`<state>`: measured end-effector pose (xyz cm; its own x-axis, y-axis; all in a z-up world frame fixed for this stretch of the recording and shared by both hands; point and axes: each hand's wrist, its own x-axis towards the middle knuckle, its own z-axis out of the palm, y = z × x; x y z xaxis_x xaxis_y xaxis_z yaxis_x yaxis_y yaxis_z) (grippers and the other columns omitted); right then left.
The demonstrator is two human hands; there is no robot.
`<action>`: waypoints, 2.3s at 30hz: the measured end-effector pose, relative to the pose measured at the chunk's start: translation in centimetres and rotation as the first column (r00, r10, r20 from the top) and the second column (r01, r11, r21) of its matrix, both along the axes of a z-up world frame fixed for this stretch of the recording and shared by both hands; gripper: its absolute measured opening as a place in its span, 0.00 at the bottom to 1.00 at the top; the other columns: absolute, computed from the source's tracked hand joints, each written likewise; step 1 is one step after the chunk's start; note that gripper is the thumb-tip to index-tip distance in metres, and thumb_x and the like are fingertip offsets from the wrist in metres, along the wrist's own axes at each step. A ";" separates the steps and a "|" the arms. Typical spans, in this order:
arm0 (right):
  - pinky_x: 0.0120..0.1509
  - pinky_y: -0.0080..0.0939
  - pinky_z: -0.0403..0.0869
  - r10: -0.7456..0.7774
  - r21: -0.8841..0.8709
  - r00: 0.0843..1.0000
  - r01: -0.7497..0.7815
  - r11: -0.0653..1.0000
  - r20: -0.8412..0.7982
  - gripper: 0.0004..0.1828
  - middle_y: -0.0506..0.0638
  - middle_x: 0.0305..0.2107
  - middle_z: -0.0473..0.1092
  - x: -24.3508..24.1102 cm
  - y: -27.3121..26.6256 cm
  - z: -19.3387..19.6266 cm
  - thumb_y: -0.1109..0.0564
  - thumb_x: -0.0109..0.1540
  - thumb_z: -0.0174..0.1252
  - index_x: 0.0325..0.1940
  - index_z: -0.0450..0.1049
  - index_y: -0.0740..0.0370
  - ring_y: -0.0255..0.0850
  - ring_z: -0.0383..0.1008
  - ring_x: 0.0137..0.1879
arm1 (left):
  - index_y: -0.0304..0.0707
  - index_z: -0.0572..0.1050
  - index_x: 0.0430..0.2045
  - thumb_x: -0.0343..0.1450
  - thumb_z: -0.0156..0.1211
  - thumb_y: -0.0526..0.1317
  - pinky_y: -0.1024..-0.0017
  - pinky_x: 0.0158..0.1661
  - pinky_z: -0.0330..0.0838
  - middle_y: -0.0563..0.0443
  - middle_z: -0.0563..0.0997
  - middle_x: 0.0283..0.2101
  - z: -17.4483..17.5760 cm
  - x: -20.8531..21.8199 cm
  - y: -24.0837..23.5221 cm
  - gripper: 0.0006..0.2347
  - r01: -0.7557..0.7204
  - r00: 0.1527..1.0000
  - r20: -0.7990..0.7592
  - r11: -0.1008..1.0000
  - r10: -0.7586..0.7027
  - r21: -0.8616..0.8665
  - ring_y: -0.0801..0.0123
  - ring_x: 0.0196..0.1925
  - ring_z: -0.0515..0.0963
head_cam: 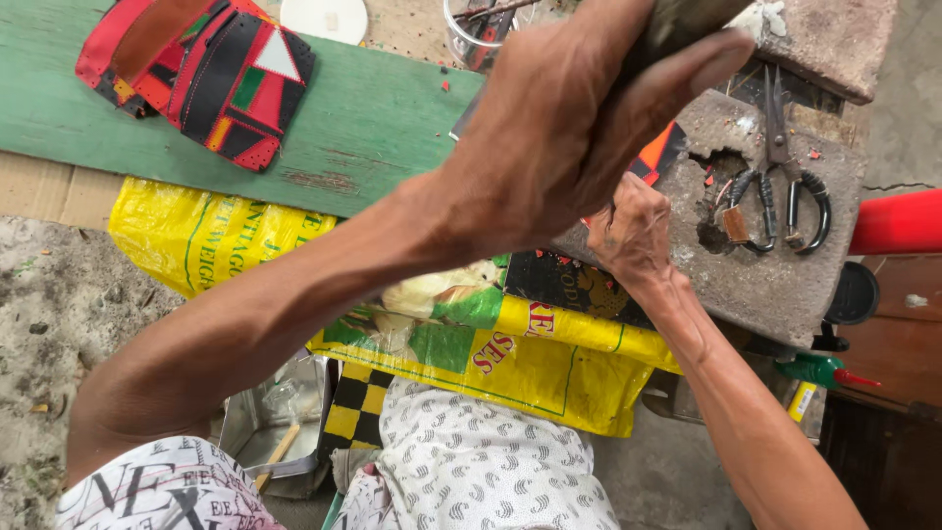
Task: The person uses a hammer and a metal punch to create holes along the edges of a colorful patterned leather pouch. They repeatedly position the punch and strike it with the hammer, then inspect the pouch and trim edges with shears.
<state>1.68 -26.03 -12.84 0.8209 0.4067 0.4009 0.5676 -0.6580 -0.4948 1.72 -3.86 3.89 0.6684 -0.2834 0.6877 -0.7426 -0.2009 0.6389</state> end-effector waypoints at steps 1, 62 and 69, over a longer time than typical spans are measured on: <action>0.46 0.54 0.73 -0.001 0.012 1.000 0.001 1.000 0.000 0.06 0.62 0.34 0.72 0.2 0.0 -0.1 0.62 0.68 0.53 0.46 0.73 0.66 0.60 0.74 0.42 | 0.28 0.64 0.44 0.84 0.50 0.42 0.58 0.29 0.69 0.38 0.74 0.29 0.0 0.0 -0.2 0.11 0.016 0.999 -0.050 1.000 -0.017 -0.013 0.55 0.27 0.76; 0.58 0.42 0.83 0.028 0.629 0.889 0.300 0.717 -0.456 0.14 0.56 0.40 0.76 -4.1 -0.5 -0.5 0.53 0.73 0.53 0.47 0.66 0.70 0.40 0.80 0.49 | 0.23 0.70 0.53 0.69 0.77 0.47 0.48 0.51 0.65 0.23 0.73 0.50 -14.3 3.6 -0.1 0.28 -0.121 0.937 -0.251 0.899 0.244 0.422 0.35 0.53 0.72; 0.57 0.44 0.83 0.011 0.650 0.894 0.316 0.691 -0.448 0.15 0.57 0.41 0.75 -4.4 -0.3 -0.5 0.52 0.73 0.54 0.48 0.66 0.69 0.42 0.80 0.50 | 0.27 0.62 0.38 0.51 0.83 0.39 0.52 0.43 0.72 0.27 0.77 0.38 -17.9 7.7 -3.2 0.32 0.166 0.847 -0.519 0.873 0.112 0.459 0.37 0.41 0.78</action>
<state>-2.74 -26.37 -13.36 0.9897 0.0007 0.1430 0.1425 -0.0906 -0.9856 9.39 -7.09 -14.03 0.8665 -0.4989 0.0190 -0.3400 -0.5618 0.7542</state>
